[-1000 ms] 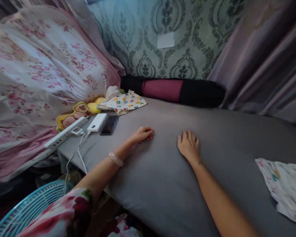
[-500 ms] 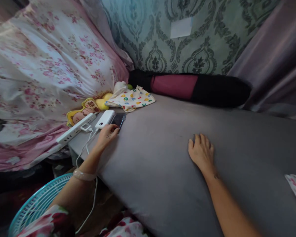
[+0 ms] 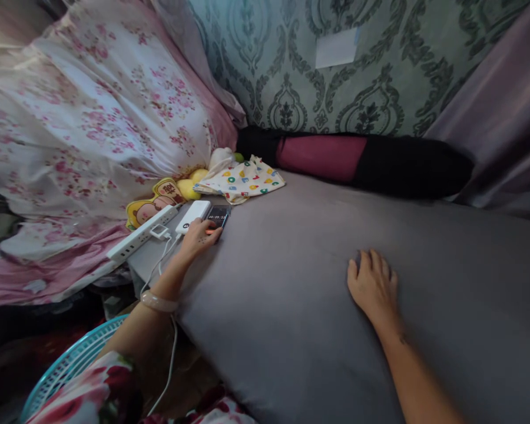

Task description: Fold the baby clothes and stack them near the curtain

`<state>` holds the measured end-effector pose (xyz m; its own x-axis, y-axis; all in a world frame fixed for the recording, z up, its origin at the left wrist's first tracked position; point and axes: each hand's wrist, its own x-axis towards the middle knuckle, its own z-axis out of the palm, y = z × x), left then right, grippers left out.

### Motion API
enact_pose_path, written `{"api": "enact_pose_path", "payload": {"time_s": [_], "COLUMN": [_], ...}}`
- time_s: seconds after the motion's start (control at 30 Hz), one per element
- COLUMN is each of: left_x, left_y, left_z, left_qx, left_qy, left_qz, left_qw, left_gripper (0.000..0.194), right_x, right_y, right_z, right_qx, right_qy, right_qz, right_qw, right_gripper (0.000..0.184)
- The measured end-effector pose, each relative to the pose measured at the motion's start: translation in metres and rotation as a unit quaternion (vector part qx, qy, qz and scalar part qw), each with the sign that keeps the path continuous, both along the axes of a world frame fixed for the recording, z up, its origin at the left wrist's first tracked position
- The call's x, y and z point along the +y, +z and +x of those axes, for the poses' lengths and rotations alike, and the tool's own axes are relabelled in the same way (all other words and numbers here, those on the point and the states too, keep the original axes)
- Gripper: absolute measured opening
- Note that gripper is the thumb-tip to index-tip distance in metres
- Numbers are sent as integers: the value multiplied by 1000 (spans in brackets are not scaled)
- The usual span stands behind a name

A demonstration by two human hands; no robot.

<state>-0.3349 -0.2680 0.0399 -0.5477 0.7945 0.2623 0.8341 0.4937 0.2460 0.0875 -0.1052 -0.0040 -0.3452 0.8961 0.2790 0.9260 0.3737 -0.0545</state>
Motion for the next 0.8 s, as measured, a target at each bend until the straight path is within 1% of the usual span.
{"api": "enact_pose_path", "payload": {"time_s": [0.1,0.2,0.3,0.4,0.47,0.57,0.7,0.8], "left_x": [16,39,63,85,96,108,119,126], "left_y": [7,15,22,28,31,31,30,37], "left_z": [-14,-33,-54,-72,-81,-91,-103,-106], "left_qx": [-1,-3,-19,-10,10,23,8,-5], "left_qy": [11,27,56,86,91,72,72,72], "left_qz": [13,20,36,62,60,36,27,34], "left_qw": [1000,999,998,994,994,996,997,997], "left_gripper": [32,28,26,34,41,44,29,24], "right_x": [1,2,5,5,5,2,1,2], "right_y": [-1,-4,-6,-7,-6,-3,-1,-1], "right_z": [0,0,1,0,0,-1,-2,-3], "right_qx": [5,11,24,38,43,32,15,10], "right_qy": [7,7,2,6,5,-2,-5,-10], "right_qz": [9,18,21,25,28,29,26,22], "right_qw": [1000,1000,1000,999,999,999,1000,1000], "right_gripper": [57,57,58,57,56,56,56,55]}}
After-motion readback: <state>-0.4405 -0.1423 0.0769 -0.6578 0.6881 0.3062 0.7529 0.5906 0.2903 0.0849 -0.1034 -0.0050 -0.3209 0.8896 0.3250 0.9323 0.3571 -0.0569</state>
